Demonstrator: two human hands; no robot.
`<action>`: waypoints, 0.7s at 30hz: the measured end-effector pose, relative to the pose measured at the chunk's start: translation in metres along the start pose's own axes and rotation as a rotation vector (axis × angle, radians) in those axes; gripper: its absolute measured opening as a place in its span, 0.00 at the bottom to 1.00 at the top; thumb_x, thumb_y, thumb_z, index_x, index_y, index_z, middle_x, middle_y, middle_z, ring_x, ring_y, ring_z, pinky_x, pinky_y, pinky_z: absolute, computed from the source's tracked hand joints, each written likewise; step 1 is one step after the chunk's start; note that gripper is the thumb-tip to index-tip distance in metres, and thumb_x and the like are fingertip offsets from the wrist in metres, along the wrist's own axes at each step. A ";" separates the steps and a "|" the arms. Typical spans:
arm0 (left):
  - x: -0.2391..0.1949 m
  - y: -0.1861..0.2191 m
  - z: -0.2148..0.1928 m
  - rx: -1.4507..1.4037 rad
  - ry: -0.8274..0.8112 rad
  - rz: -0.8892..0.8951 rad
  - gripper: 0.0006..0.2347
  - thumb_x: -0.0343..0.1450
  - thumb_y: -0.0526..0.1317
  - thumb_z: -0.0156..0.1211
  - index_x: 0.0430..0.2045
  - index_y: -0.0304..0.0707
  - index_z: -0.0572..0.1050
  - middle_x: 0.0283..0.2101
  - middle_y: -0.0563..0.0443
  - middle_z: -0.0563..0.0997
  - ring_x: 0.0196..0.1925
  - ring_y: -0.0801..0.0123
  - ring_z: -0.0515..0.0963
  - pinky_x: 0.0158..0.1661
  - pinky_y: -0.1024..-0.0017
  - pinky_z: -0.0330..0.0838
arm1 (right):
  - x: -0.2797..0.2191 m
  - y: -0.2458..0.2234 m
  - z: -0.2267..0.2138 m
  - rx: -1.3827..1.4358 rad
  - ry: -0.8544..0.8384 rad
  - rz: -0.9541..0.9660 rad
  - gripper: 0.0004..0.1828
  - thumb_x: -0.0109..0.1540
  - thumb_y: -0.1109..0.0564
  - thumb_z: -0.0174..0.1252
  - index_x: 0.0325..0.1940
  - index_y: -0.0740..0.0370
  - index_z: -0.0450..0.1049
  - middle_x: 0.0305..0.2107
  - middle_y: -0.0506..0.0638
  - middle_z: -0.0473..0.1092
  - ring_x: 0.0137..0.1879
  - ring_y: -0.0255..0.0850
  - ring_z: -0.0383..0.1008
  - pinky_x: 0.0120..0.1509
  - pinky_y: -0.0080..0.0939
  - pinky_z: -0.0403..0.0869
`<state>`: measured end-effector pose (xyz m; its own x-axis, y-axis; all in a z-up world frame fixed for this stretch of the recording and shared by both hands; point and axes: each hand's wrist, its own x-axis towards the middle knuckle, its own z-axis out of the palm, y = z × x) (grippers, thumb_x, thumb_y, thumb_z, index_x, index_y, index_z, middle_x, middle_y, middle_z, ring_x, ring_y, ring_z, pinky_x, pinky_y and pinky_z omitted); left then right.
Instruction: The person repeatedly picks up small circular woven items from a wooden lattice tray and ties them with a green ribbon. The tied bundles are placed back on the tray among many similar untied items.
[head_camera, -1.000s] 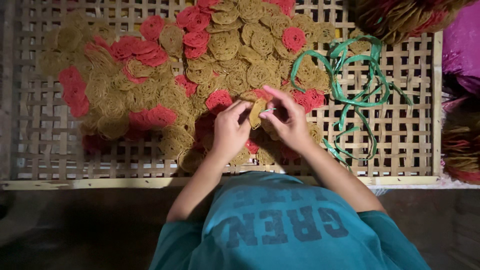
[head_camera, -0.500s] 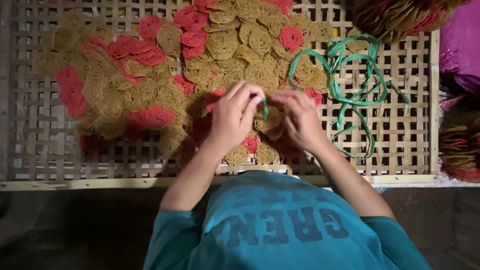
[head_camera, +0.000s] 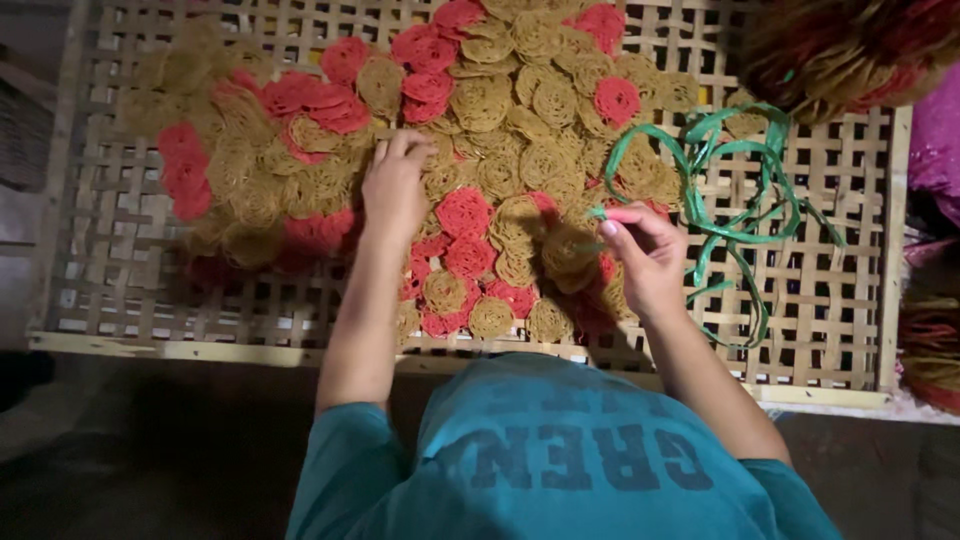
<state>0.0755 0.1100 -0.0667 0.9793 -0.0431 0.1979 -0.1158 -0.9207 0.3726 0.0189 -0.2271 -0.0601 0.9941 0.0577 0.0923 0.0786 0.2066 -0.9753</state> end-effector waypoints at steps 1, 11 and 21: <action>-0.001 -0.001 0.005 0.046 0.055 0.007 0.16 0.65 0.24 0.60 0.44 0.42 0.82 0.57 0.52 0.76 0.60 0.59 0.74 0.57 0.64 0.71 | -0.001 0.000 0.003 0.007 0.020 0.016 0.05 0.67 0.68 0.61 0.46 0.66 0.80 0.37 0.46 0.72 0.38 0.28 0.68 0.41 0.26 0.67; -0.020 0.045 0.020 -0.848 0.109 -0.255 0.11 0.74 0.38 0.61 0.45 0.29 0.80 0.39 0.51 0.85 0.32 0.77 0.84 0.36 0.79 0.79 | 0.005 -0.019 0.039 -0.438 -0.055 -0.144 0.08 0.62 0.66 0.67 0.45 0.64 0.83 0.34 0.49 0.76 0.37 0.33 0.71 0.41 0.31 0.68; -0.057 0.098 0.012 -0.992 0.126 -0.231 0.11 0.74 0.36 0.63 0.45 0.25 0.80 0.33 0.52 0.85 0.32 0.81 0.80 0.35 0.78 0.75 | 0.004 -0.020 0.058 -0.776 -0.093 -0.505 0.08 0.60 0.66 0.67 0.44 0.65 0.79 0.36 0.55 0.75 0.43 0.45 0.77 0.47 0.41 0.76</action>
<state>0.0104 0.0181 -0.0522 0.9772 0.1882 0.0985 -0.0678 -0.1632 0.9843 0.0172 -0.1744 -0.0283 0.8210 0.2239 0.5251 0.5617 -0.4809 -0.6732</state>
